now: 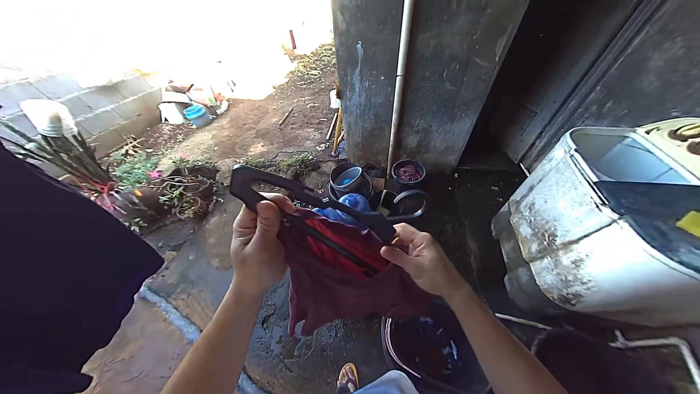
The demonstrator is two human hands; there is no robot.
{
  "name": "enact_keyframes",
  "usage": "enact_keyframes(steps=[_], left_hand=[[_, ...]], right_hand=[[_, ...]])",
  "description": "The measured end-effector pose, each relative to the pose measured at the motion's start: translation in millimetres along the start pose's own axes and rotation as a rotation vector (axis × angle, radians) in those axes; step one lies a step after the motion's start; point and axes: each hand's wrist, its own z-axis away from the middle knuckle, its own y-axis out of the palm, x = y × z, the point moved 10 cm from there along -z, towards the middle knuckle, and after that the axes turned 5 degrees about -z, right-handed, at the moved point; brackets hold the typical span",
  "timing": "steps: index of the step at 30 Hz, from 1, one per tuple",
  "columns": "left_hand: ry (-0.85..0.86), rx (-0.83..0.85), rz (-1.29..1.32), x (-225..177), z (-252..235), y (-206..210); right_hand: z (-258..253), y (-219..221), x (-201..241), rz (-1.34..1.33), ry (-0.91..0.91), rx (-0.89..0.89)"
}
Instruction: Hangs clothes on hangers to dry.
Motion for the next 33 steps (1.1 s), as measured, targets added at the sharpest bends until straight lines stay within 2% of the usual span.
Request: enact_keyframes(steps=[2,4,5,7,9,12,15,18,21,24,29,33], left_hand=[[-0.052,0.127,-0.005,4,-2,6],[-0.210,0.310,-0.055,17,-2,2],[-0.305,0.334,-0.128,26,-2,-7],[-0.451,0.268,-0.236,38,-3,-33],[-0.533,0.191,-0.259,45,-3,-50],[-0.518,0.255,-0.342,43,-6,-51],[-0.492,0.439,-0.569,41,-10,-45],[-0.512,0.575,-0.755,45,-12,-34],[-0.530,0.701,-0.753,48,-15,-28],[-0.526,0.725,-0.668,42,-17,-21],[-0.540,0.770,-0.768,42,-19,-8],[-0.543,0.619,-0.533,43,-26,-8]], right_hand=[[1,0,7,0.072,-0.121,-0.030],[6,-15,17,0.178,-0.189,-0.051],[9,-25,24,0.254,-0.224,-0.053],[15,-37,37,0.454,-0.283,-0.020],[22,-31,46,0.666,-0.311,0.024],[29,-23,56,0.924,-0.355,0.008],[33,-21,65,1.058,-0.406,-0.059],[35,-24,72,1.098,-0.401,-0.129],[39,-36,73,0.996,-0.428,-0.142],[46,-45,72,0.948,-0.421,-0.169],[56,-47,70,1.013,-0.430,-0.197],[60,-26,62,1.158,-0.394,-0.122]])
